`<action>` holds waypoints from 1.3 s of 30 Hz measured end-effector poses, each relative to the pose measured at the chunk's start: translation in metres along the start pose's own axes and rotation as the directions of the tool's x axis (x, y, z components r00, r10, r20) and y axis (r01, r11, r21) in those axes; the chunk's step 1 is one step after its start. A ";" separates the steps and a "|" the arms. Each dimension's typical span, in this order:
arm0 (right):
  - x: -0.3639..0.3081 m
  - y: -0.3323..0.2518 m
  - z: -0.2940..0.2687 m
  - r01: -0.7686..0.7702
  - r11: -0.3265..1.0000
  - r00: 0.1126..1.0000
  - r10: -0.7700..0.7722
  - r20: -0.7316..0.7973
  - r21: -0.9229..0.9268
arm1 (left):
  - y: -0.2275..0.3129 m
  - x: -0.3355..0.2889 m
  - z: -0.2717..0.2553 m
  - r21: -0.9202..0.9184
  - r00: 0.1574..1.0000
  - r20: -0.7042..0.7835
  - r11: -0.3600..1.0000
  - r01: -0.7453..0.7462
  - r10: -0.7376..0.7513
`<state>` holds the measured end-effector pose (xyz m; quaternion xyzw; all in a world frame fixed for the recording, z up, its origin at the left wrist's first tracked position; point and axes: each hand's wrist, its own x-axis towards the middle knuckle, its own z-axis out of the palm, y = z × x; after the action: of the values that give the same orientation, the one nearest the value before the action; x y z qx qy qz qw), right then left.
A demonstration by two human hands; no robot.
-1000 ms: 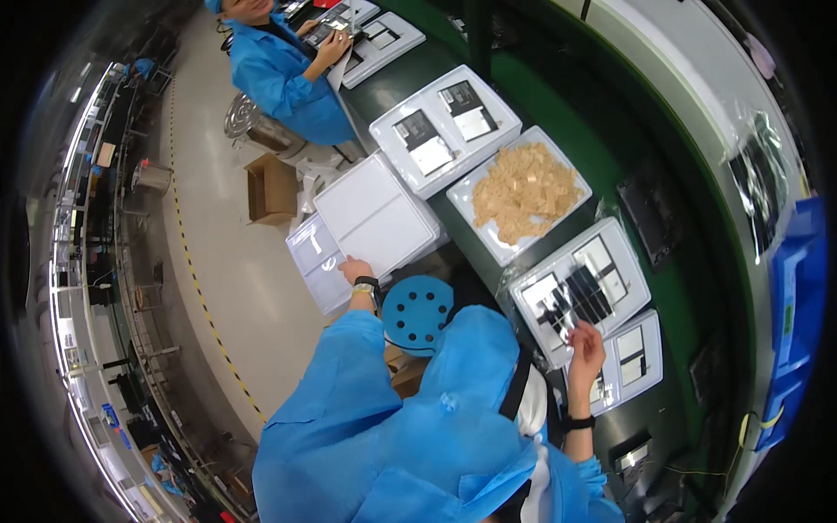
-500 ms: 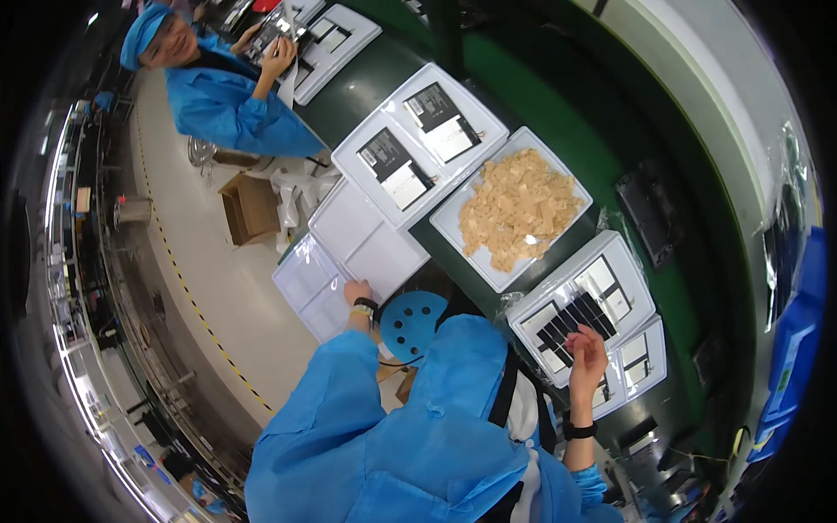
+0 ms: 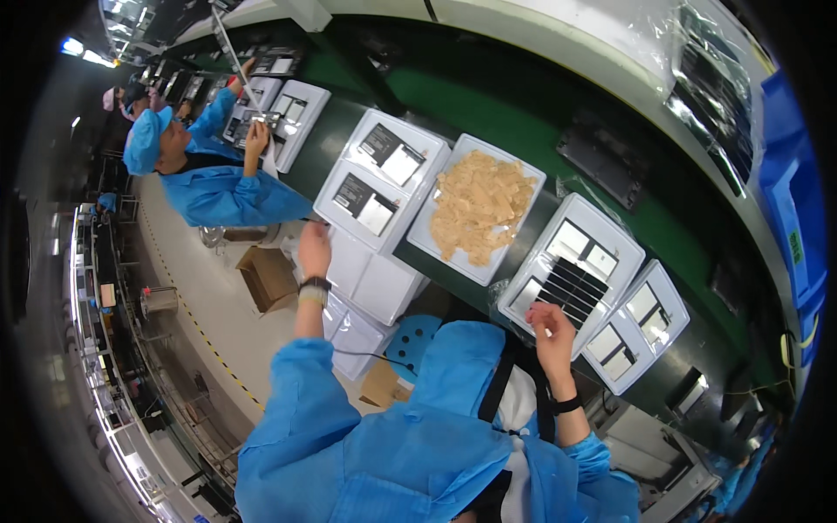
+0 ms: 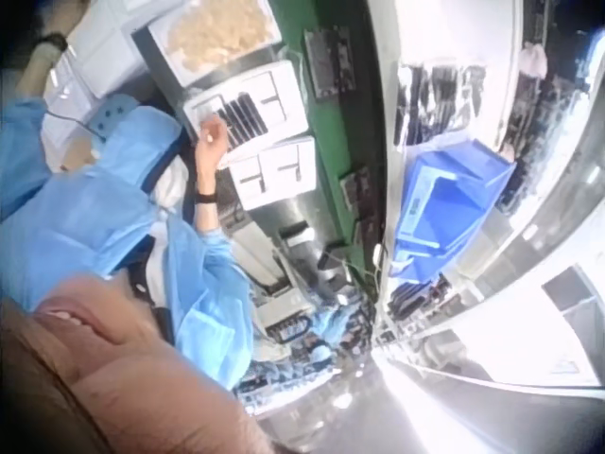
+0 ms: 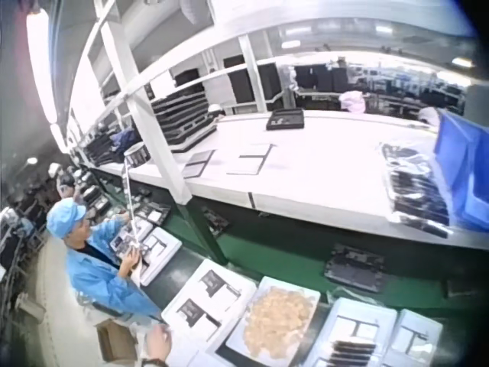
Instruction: The person applies small adhesive pads to black electronic components by hand, placing the components into white trays and retrieving more parts from bins on the assembly line.
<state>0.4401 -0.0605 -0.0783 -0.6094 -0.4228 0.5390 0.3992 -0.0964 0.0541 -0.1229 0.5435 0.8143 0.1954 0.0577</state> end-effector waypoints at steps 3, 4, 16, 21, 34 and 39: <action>-0.002 -0.012 0.028 0.011 1.000 0.996 -0.014 0.084 0.029 | 0.064 0.081 0.007 -0.004 0.881 0.155 0.893 -0.451 0.446; 0.001 -0.014 0.037 0.022 1.000 0.992 -0.023 0.122 0.012 | 0.093 0.102 0.023 0.066 0.873 0.279 0.899 -0.433 0.400; 0.065 -0.071 0.101 0.047 0.998 0.998 -0.049 -0.047 -0.049 | 0.147 0.211 0.094 0.049 0.525 0.504 0.584 -0.811 0.686; 0.100 -0.080 0.113 -0.004 0.987 0.994 0.020 -0.103 0.158 | 0.186 0.171 0.034 -0.301 0.739 0.488 0.885 -0.356 0.464; 0.103 -0.065 0.099 0.001 0.942 0.945 0.108 -0.307 0.336 | 0.247 -0.037 0.076 -0.685 0.503 0.723 0.586 0.432 0.474; 0.137 -0.046 0.088 0.056 0.832 0.921 0.170 -0.351 0.551 | 0.280 -0.022 0.068 -0.712 0.546 0.702 0.458 0.533 0.457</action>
<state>0.3572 0.0864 -0.0878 -0.5747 -0.1439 0.5189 0.6162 0.1750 0.1447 -0.0811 0.4266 0.4629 0.3017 0.7161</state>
